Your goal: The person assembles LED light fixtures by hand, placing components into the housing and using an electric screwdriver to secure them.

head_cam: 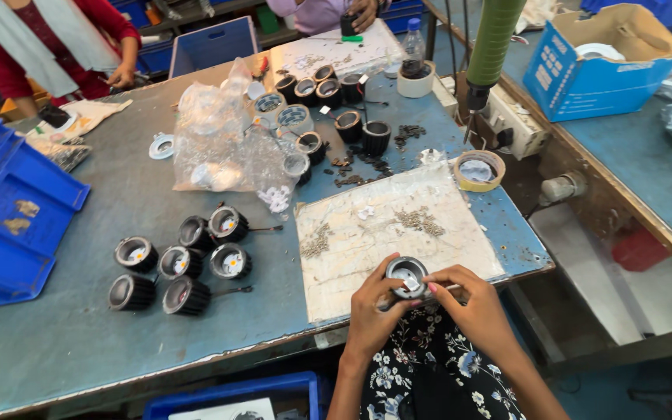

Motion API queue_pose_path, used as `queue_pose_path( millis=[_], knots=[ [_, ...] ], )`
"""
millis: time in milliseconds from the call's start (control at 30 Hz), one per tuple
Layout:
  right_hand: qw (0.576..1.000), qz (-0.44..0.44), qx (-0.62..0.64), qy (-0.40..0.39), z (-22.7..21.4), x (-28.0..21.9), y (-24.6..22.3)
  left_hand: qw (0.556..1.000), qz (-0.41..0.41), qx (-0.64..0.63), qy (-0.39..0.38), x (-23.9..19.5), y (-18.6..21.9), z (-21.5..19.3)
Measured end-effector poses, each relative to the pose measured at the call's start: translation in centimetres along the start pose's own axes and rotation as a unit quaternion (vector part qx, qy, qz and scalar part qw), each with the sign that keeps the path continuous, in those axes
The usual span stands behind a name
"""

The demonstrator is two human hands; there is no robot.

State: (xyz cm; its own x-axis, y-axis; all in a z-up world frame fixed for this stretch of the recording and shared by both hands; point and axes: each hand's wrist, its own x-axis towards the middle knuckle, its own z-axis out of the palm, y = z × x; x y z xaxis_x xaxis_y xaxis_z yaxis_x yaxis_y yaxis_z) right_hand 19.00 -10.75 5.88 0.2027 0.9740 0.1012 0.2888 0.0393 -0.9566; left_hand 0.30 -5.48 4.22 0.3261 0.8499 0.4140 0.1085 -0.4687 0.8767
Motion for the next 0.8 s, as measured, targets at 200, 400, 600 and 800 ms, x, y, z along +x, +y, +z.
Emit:
queue_pose_path(
  millis=[200, 400, 600, 800],
  knots=[
    [0.999, -0.03, -0.018, -0.019, -0.9, -2.1, -0.4, 0.998, 0.018, 0.064, -0.008, -1.9, 3.0, -0.5],
    [0.999, -0.023, -0.036, -0.024, -0.9, -2.1, -0.6, 0.996, 0.024, 0.089, -0.006, -2.3, 2.8, -0.3],
    [0.997, -0.046, -0.049, -0.044, -0.5, -1.8, -0.9, 0.997, 0.025, 0.068, 0.004, -2.5, 1.4, -0.5],
    [0.994, -0.057, -0.075, -0.064, -0.2, -1.4, -1.9, 0.998, 0.01, 0.065, 0.001, -2.3, 1.1, -0.9]
  ],
)
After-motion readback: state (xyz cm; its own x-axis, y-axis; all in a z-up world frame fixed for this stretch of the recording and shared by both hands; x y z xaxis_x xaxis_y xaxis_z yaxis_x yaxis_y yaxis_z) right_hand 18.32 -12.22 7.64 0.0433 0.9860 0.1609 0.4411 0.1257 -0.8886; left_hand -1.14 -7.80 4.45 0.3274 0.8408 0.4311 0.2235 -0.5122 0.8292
